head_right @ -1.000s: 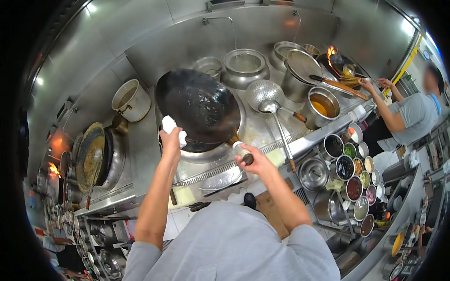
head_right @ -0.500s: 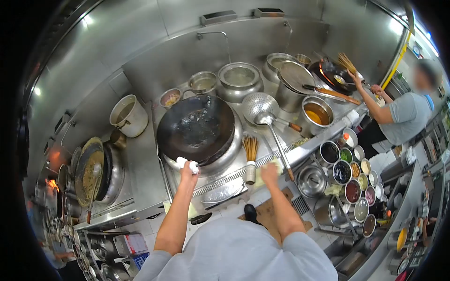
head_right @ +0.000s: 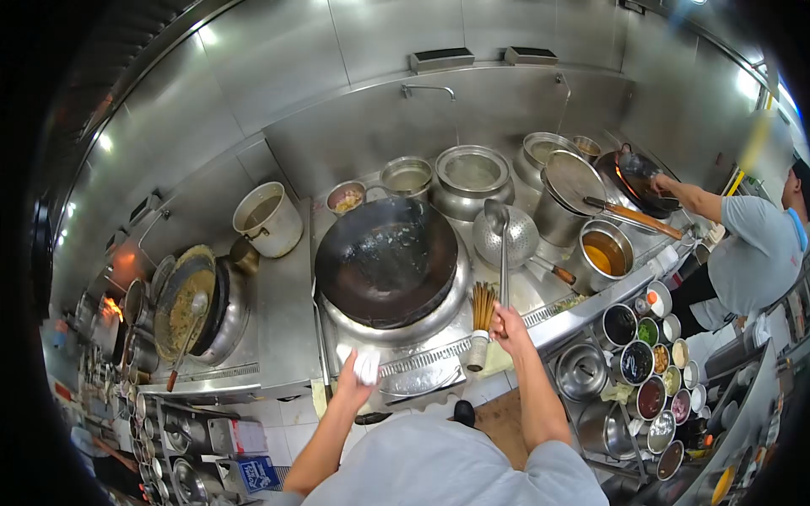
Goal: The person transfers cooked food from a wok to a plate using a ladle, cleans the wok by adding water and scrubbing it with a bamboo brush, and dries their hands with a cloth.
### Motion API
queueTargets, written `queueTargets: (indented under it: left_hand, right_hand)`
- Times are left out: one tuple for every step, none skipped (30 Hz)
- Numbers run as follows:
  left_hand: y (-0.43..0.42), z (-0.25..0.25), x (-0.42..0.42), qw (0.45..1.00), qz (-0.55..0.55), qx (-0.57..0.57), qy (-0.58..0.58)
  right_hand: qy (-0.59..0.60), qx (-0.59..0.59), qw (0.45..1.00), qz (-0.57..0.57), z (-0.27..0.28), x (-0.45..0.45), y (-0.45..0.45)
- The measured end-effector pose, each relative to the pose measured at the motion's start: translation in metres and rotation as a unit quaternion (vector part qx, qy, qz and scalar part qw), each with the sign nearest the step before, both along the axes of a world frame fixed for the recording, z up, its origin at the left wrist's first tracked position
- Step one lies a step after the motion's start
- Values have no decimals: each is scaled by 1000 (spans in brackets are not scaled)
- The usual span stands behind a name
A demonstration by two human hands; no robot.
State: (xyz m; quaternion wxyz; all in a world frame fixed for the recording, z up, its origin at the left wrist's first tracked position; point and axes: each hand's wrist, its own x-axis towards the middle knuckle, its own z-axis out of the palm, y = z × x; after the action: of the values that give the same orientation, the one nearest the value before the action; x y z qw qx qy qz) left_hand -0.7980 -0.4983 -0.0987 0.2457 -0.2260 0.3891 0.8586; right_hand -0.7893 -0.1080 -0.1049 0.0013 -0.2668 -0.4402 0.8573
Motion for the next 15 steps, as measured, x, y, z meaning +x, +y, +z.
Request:
queueTargets:
  left_hand:
    - [-13,6,17,1000,6,-2,10]
    - [-28,11,32,1000,10,0,-3]
    - [-40,7,44,999,27,11,17]
    - [-52,4,57,998,59,2,-5]
    - [-60,10,71,996,89,17,2]
    - [-73,3,83,994,103,28,17]
    - [-81,3,96,991,131,23,22]
    - [-85,6,109,986,161,20,27]
    - [-88,9,122,981,193,18,24]
    - [-91,9,133,973,228,17,23]
    - [-98,1,143,972,231,18,27]
    - [-107,-8,154,970,240,10,21]
    - [-111,-11,163,968,250,1,13]
    - [-115,-14,173,967,255,1,13]
    - [-116,-11,182,963,268,-6,-10]
  right_hand:
    - [27,-88,996,5,17,-16,0]
    - [19,-17,999,24,-5,-48,21]
    - [10,55,998,43,-27,-81,42]
    - [18,118,992,29,-17,-107,48]
    - [24,180,983,11,-5,-133,52]
    - [9,203,979,3,-1,-162,60]
    - [-8,228,974,-6,-6,-193,70]
    - [-36,284,958,-3,-12,-224,80]
    - [-62,340,939,3,-14,-251,90]
    - [-60,340,938,3,-9,-270,99]
    - [-59,283,957,35,-2,-289,106]
    - [-58,225,970,70,6,-308,108]
    - [-55,226,970,76,14,-325,109]
    - [-32,22,998,49,22,-337,110]
    - [-12,-182,983,18,29,-341,109]
